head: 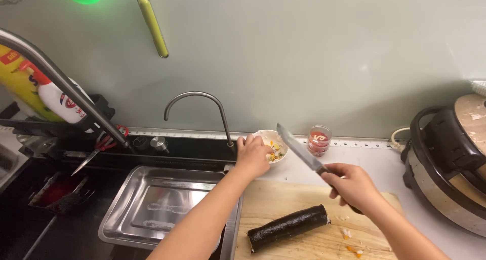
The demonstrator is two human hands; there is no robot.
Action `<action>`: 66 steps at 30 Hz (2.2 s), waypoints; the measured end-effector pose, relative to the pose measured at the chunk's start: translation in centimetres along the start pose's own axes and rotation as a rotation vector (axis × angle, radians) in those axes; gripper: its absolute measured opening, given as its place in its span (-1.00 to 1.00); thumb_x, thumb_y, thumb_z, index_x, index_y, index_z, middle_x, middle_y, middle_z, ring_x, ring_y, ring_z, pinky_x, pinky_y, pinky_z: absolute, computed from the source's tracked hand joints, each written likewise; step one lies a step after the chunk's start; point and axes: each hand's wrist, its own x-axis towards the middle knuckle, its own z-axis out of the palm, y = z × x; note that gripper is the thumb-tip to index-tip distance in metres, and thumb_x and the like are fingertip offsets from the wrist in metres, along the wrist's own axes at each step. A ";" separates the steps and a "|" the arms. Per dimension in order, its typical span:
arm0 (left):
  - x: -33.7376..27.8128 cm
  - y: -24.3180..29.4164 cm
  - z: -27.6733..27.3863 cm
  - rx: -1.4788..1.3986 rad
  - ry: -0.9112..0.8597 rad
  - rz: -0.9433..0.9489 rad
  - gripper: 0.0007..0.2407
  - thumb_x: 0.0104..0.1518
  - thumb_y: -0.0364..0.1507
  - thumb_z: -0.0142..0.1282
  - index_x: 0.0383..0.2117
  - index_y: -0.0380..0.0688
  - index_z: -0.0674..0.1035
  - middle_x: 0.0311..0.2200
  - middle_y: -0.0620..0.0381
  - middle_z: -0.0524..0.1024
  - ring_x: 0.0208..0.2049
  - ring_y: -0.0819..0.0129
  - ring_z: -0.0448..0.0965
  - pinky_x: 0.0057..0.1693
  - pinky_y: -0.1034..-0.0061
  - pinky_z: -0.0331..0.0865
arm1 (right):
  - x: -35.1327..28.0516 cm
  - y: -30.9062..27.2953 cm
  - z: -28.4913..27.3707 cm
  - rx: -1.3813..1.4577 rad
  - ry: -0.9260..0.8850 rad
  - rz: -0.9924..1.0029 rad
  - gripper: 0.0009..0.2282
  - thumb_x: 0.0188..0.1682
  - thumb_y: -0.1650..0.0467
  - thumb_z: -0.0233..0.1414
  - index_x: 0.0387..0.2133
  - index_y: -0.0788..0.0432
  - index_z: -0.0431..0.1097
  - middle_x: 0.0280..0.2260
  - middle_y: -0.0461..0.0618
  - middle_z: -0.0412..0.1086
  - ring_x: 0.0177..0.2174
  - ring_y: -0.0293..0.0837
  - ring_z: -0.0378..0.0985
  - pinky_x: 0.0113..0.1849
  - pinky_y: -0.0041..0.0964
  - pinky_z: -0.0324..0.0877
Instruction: Slicing a sushi roll and packaging the pieces into plastic containers with small sauce cups.
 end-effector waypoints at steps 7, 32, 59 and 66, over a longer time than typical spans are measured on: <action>-2.7 1.4 -0.8 0.043 -0.018 0.071 -0.73 -0.08 -0.53 0.12 -0.26 0.03 0.75 -0.19 0.06 0.46 0.05 0.13 0.28 0.26 0.03 -0.09 | 2.4 1.1 3.7 0.204 -0.133 0.095 -0.69 -0.01 0.40 0.10 -0.01 0.26 0.52 -0.50 0.00 0.42 -0.61 -0.18 0.52 -0.65 -0.23 0.35; -5.8 1.3 -0.5 0.095 0.079 0.149 -0.79 -0.11 -0.46 0.21 -0.31 -0.08 0.69 -0.17 0.11 0.48 0.06 0.18 0.30 0.24 0.10 -0.04 | -5.6 7.8 -5.6 0.081 0.044 0.055 -0.63 -0.01 0.32 0.19 0.07 0.15 0.50 -0.61 0.09 0.46 -0.66 -0.17 0.47 -0.64 -0.23 0.33; -11.2 19.3 2.5 0.129 -0.249 0.256 -0.67 0.06 -0.24 0.20 -0.20 -0.27 0.64 -0.01 -0.07 0.39 0.21 0.08 0.18 0.38 -0.11 -0.32 | -18.3 18.8 -5.5 -0.170 0.246 0.012 -0.70 -0.09 0.29 0.25 -0.06 -0.04 0.58 -0.36 -0.09 0.55 -0.44 -0.15 0.54 -0.30 -0.27 0.51; -11.5 19.8 2.9 -0.033 -0.288 0.276 -0.56 -0.15 -0.14 0.38 -0.20 -0.16 0.65 -0.09 0.10 0.47 0.17 0.20 0.25 0.39 -0.12 -0.39 | -22.6 18.0 -4.2 -0.014 0.332 0.215 -0.71 -0.01 0.35 0.20 0.00 0.08 0.54 -0.31 -0.02 0.41 -0.57 -0.10 0.51 -0.54 -0.18 0.51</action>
